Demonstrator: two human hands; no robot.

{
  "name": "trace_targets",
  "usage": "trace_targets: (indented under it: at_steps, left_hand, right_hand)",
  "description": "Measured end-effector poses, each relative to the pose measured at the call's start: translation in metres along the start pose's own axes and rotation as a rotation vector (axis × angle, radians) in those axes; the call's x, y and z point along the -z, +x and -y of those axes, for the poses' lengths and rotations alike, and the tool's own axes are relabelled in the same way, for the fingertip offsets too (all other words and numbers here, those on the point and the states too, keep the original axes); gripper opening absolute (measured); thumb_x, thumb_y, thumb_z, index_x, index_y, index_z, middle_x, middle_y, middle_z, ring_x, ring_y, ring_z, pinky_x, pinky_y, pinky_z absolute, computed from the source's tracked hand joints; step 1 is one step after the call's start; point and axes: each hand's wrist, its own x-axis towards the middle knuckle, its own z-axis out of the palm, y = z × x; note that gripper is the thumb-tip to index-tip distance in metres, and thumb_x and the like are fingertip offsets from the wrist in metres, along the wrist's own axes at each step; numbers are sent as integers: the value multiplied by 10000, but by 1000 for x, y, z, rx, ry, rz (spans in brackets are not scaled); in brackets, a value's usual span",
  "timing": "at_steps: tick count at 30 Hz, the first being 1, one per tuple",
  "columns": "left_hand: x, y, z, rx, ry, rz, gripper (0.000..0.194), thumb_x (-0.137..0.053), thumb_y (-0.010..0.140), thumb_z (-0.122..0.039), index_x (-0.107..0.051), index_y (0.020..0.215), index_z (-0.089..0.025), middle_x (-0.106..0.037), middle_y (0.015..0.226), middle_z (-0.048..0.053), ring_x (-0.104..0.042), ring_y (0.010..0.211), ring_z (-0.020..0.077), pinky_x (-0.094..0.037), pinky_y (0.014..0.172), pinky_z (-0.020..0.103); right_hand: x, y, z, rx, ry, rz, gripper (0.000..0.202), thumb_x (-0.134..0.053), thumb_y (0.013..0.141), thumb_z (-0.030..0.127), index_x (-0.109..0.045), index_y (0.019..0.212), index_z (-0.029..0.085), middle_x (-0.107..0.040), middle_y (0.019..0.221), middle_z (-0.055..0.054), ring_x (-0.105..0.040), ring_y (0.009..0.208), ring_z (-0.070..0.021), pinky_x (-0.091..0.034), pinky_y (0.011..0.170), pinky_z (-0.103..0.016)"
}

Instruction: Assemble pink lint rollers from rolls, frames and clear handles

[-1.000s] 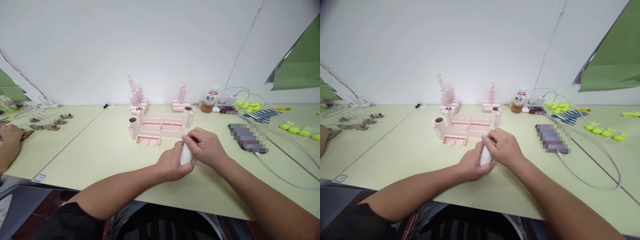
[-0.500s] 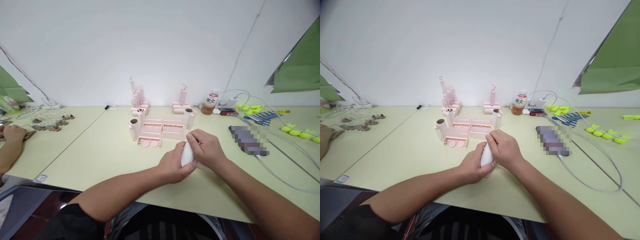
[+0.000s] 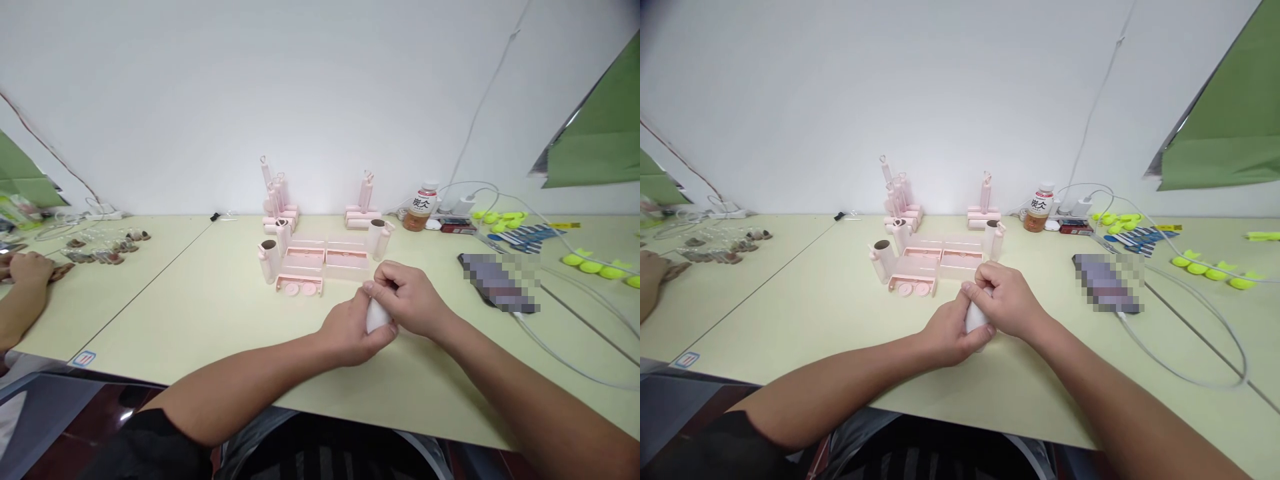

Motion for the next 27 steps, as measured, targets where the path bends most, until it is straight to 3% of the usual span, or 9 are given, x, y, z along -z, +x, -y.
trace_targets:
  at_steps: [4,9,19,27]
  left_hand:
    - [-1,6,-1,-107,36,-48,469,-530,862,-501,-520,1208,-184,-633,1119,104,-652,939,280,-526,752,375]
    - [-1,8,-2,-160,130,-18,492,-516,855,-487,-504,1226,-164,-594,1111,116,-648,936,302,-538,749,410]
    - [-8,6,-4,-159,219,-89,505,-556,827,-477,-471,1232,-187,-614,1054,78,-659,865,255,-557,710,369]
    - [-21,8,8,-346,301,-221,442,-536,838,-427,-510,1198,-173,-617,1034,106,-671,873,275,-563,695,393]
  right_hand:
    - [2,0,10,20,-7,69,334,-599,793,306,-353,586,217,-443,597,33,-418,556,-122,-346,534,-261]
    - [10,-2,17,-18,21,182,365,-623,758,299,-307,596,221,-413,586,44,-382,554,-116,-315,505,-248]
    - [14,0,13,-45,187,231,489,-718,707,470,-316,584,221,-330,562,62,-290,539,-98,-255,467,-227]
    - [14,-3,13,5,173,211,528,-728,710,530,-323,574,220,-341,551,60,-291,530,-97,-254,466,-233]
